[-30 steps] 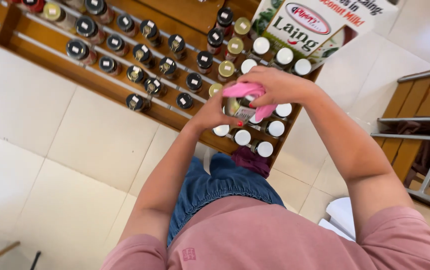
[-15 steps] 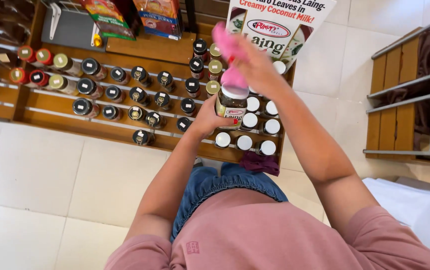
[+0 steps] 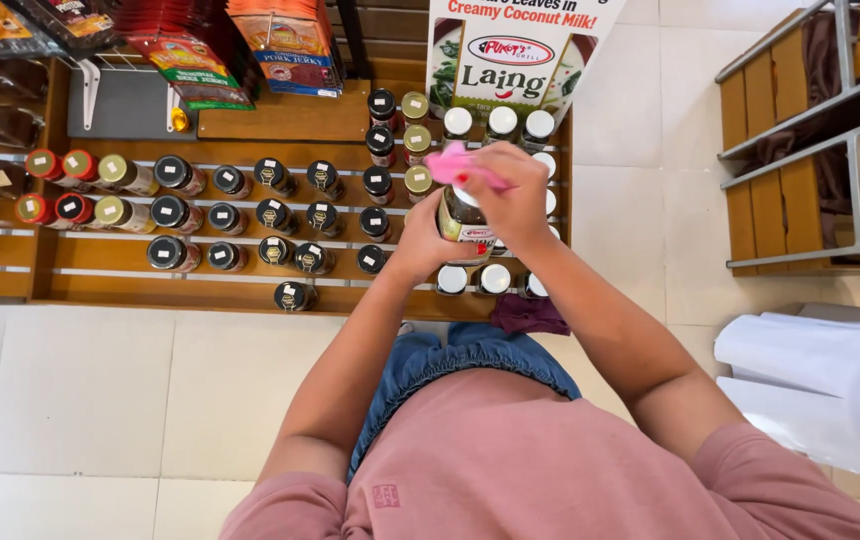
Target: Wiping dust off various glass jars on a grocery store shelf using a pink cleaning cloth.
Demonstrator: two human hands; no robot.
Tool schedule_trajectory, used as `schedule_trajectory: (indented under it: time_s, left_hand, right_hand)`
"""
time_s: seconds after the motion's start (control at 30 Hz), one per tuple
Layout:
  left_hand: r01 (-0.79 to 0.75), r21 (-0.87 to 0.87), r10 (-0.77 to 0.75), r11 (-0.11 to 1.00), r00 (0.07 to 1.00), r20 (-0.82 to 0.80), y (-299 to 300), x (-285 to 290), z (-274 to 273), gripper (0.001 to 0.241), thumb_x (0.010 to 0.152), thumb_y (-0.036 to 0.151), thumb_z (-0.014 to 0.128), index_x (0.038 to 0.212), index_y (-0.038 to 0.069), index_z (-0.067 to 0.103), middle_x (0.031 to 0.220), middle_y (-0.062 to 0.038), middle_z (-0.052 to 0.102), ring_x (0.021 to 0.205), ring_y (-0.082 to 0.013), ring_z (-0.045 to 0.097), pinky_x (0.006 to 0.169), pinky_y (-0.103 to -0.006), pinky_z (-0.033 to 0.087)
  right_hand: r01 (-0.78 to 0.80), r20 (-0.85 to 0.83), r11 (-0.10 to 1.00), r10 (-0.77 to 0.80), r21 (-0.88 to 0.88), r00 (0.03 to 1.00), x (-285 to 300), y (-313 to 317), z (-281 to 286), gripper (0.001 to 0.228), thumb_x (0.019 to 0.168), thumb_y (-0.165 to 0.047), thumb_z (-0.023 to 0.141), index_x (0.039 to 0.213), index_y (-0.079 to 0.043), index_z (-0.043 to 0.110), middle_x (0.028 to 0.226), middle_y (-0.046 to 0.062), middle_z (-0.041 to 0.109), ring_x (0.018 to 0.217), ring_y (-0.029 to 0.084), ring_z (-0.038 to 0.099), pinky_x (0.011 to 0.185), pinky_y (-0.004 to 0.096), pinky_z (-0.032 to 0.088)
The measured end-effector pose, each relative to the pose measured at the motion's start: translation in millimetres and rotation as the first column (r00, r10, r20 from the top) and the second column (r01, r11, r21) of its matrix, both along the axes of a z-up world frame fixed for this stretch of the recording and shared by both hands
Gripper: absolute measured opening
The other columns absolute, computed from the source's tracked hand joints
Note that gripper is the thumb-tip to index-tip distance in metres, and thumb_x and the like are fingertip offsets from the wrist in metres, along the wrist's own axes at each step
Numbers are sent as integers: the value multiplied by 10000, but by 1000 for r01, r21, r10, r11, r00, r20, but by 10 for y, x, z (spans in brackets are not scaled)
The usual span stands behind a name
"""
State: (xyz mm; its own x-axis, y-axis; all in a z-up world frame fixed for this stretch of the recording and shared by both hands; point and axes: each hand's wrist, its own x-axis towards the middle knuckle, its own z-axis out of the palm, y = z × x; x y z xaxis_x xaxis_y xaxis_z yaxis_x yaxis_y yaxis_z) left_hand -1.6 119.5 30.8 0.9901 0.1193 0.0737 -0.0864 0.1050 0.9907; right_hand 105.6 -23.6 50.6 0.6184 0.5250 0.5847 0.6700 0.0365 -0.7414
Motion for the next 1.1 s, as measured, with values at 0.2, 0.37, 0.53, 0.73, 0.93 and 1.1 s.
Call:
schedule_trajectory:
  time_s: [0.2, 0.37, 0.53, 0.73, 0.93, 1.1]
  left_hand:
    - [14, -355, -48, 935, 995, -88, 38, 119, -143, 640, 646, 35, 813, 1247, 5, 596, 1117, -88, 725, 1009, -195, 712, 944, -372, 578]
    - [-40, -99, 48, 994, 996, 73, 127, 230, -209, 506, 803, 49, 757, 1290, -10, 631, 1180, -113, 744, 1092, -207, 708, 1036, -353, 547]
    - [-44, -454, 62, 890, 998, 26, 35, 173, 181, 543, 858, 144, 705, 1365, 16, 559, 1284, -59, 668, 1196, -173, 637, 1015, -321, 537]
    - [67, -500, -83, 864, 996, -10, 191, 126, -210, 623, 739, 25, 733, 1331, -56, 556, 1164, -165, 668, 1050, -274, 681, 952, -416, 572]
    - [390, -748, -451, 537, 882, 136, 196, 57, -132, 835, 661, 209, 815, 1407, -43, 536, 1202, -241, 704, 1031, -400, 736, 929, -507, 607]
    - [372, -767, -413, 523, 897, 154, 155, 103, -193, 853, 666, 231, 825, 1423, -17, 521, 1233, -229, 698, 1067, -381, 725, 967, -496, 609]
  right_hand:
    - [422, -550, 769, -112, 480, 828, -97, 84, 290, 384, 1129, -331, 621, 1162, 50, 651, 1057, 76, 652, 938, 118, 587, 860, 286, 509]
    - [263, 79, 958, -273, 113, 959, -475, 131, 720, 212, 971, -213, 665, 1130, -73, 666, 1307, 159, 645, 1190, 268, 562, 1039, 402, 468]
    - [318, 485, 927, -190, -197, 854, -518, 264, 650, 413, 944, -172, 731, 1351, -175, 662, 1535, 268, 509, 1489, 479, 384, 1235, 516, 377]
    - [100, -149, 992, -110, -76, 983, -186, 196, 429, 551, 1046, -360, 603, 1521, -97, 505, 1380, 158, 654, 1306, 288, 653, 1158, 401, 493]
    - [-252, -793, 806, 583, 535, 177, 213, 235, 169, 627, 1001, -482, 586, 1398, 4, 576, 1200, 170, 701, 1110, 253, 691, 1010, 390, 558]
    - [-293, -781, 771, 615, 565, 111, 205, 315, 258, 536, 1048, -441, 560, 1355, -3, 602, 1103, 193, 713, 986, 261, 718, 880, 384, 589]
